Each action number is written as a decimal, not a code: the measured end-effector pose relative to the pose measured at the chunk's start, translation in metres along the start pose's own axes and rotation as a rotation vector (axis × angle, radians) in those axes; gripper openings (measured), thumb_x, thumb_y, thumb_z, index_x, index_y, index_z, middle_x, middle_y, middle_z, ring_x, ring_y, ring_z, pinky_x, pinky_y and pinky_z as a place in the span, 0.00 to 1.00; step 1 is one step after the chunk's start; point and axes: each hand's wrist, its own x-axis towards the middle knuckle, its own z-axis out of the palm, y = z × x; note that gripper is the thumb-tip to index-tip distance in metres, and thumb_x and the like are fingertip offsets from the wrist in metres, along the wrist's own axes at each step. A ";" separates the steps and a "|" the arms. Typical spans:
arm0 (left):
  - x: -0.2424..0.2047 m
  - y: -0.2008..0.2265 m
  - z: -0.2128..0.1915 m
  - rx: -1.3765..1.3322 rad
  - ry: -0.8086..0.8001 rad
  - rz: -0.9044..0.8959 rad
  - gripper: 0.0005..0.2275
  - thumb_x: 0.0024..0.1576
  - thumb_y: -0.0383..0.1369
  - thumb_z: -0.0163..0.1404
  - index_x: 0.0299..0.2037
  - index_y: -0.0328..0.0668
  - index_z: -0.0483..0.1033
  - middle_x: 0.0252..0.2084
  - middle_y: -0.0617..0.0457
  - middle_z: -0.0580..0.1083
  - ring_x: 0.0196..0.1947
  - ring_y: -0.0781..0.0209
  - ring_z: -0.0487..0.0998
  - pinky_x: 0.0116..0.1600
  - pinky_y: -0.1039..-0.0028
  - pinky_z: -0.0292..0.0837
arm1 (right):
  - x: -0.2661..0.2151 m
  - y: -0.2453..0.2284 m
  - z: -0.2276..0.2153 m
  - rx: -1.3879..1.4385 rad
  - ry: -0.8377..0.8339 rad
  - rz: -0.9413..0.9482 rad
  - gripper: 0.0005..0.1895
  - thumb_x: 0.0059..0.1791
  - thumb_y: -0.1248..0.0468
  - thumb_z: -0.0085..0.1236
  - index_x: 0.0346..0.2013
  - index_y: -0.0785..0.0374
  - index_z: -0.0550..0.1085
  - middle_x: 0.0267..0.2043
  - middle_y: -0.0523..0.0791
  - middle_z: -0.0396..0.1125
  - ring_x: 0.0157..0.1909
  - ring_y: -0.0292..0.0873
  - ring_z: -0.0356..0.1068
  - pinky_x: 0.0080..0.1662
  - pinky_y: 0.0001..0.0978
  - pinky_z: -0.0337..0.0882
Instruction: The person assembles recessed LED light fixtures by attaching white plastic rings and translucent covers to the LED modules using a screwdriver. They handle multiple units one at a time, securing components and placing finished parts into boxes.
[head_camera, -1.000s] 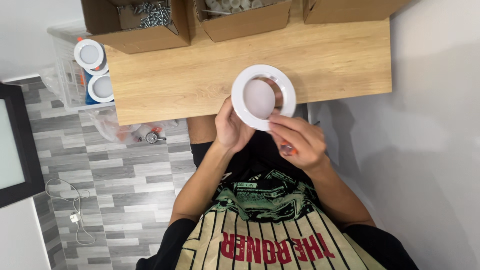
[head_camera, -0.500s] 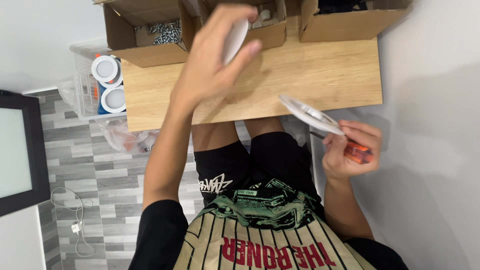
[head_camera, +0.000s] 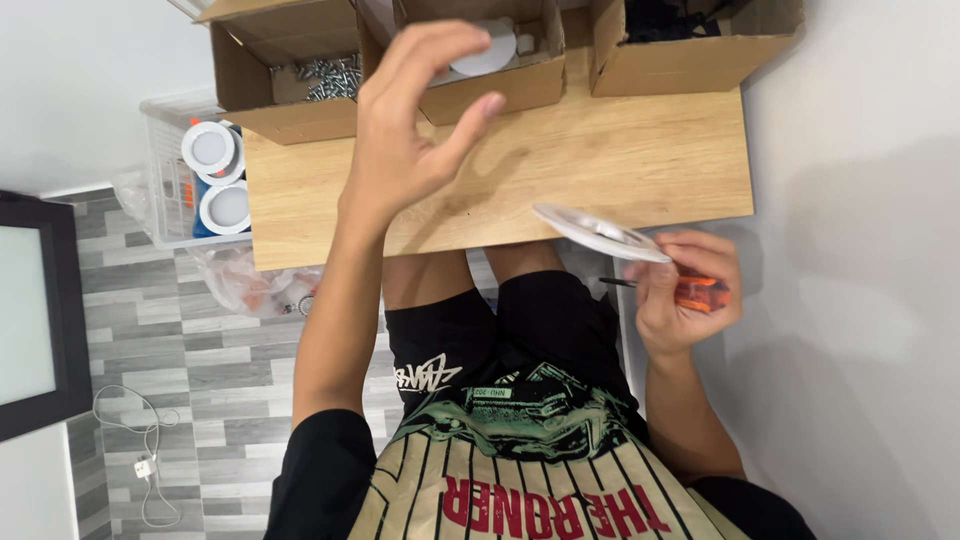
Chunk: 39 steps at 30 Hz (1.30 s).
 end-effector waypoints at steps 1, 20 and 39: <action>-0.009 0.004 0.002 -0.005 0.000 -0.005 0.14 0.72 0.31 0.58 0.63 0.36 0.74 0.60 0.40 0.78 0.61 0.47 0.80 0.68 0.58 0.79 | 0.002 -0.003 0.004 -0.006 -0.002 0.003 0.09 0.61 0.63 0.58 0.45 0.67 0.71 0.47 0.59 0.65 0.26 0.49 0.70 0.28 0.35 0.80; -0.087 0.037 0.034 -0.846 -0.060 -0.511 0.19 0.71 0.23 0.46 0.73 0.27 0.65 0.47 0.35 0.83 0.34 0.57 0.87 0.33 0.72 0.86 | 0.017 -0.010 0.022 0.102 -0.378 -0.105 0.17 0.56 0.70 0.63 0.58 0.75 0.74 0.68 0.68 0.67 0.41 0.47 0.76 0.41 0.36 0.81; -0.076 0.061 0.016 -0.369 0.038 -0.106 0.10 0.61 0.18 0.61 0.40 0.46 0.90 0.52 0.46 0.85 0.63 0.30 0.81 0.66 0.45 0.80 | 0.041 -0.018 0.020 -0.156 -0.354 -0.273 0.12 0.49 0.87 0.65 0.33 0.69 0.85 0.42 0.57 0.79 0.40 0.56 0.82 0.46 0.45 0.83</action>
